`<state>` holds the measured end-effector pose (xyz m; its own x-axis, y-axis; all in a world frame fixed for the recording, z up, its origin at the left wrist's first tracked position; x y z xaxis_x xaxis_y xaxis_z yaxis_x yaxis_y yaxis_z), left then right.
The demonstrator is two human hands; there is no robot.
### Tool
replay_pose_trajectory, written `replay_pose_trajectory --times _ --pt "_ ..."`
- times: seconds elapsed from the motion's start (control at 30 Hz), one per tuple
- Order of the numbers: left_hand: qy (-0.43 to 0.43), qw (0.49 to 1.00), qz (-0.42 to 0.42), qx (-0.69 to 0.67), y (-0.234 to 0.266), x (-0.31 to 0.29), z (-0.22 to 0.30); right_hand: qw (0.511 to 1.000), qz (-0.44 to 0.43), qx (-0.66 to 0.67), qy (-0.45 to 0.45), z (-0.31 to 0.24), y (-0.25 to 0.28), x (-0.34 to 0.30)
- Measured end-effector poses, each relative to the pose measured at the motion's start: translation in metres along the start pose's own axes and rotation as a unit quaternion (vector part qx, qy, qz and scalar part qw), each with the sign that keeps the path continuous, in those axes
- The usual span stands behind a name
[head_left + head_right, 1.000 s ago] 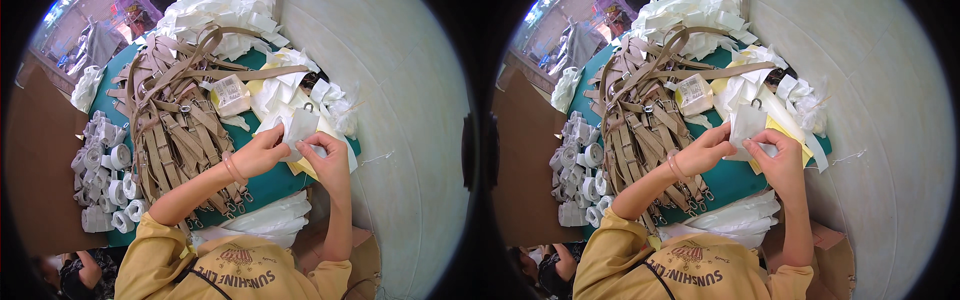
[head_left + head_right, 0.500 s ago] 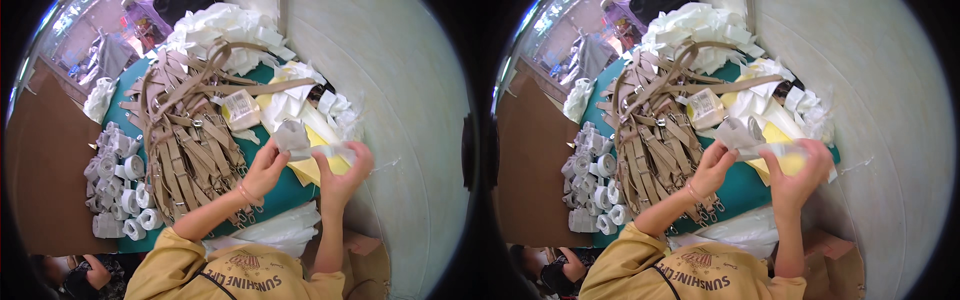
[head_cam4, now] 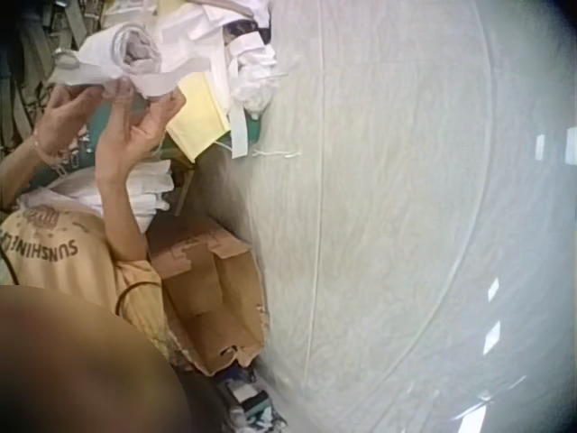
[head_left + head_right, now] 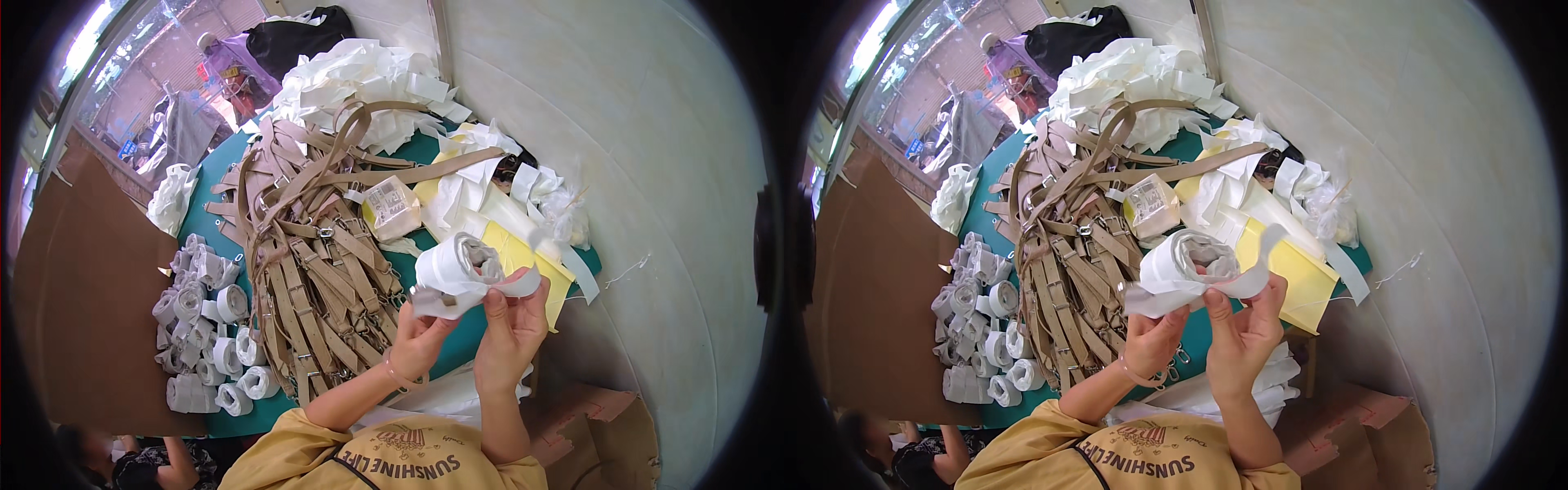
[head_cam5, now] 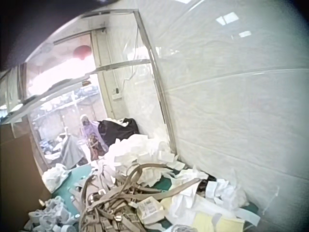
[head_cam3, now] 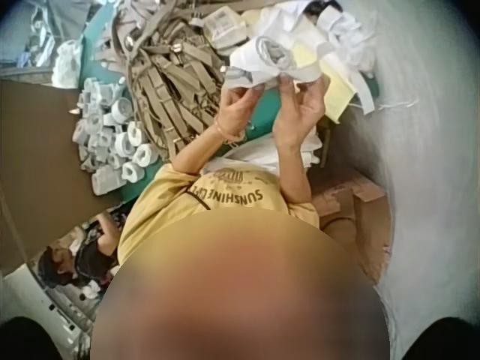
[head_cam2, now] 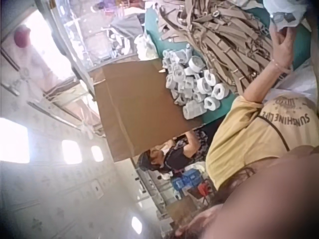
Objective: Folding white fabric strips and wrapping them around clips on brown belt straps.
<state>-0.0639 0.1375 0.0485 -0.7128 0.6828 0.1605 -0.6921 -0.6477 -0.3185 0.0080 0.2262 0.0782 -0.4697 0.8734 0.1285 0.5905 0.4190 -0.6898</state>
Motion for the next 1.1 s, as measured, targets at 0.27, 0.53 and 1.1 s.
replay_pose_trajectory --times 0.27,0.53,1.1 --pt "0.008 0.999 0.019 -0.024 -0.011 -0.008 0.009 0.871 -0.01 -0.314 0.378 -0.017 -0.005 -0.007" --pt "-0.041 0.998 0.027 0.039 -0.01 -0.007 0.008 0.771 -0.018 -0.447 0.453 -0.026 -0.015 -0.021" --pt "-0.036 0.989 -0.056 0.129 0.008 -0.007 0.032 0.831 -0.351 -0.397 0.169 -0.048 -0.011 0.013"
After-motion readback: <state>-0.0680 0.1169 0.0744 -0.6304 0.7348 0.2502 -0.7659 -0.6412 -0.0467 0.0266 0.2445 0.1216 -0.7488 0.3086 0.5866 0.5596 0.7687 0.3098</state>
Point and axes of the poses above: each hand's wrist, its own x-axis towards the middle knuckle, its own y-axis out of the back of the hand, z = x × y, the point moved 3 cm from there along x, towards the middle knuckle, and after that the axes turned 11 degrees about x, right-handed, at the moved point
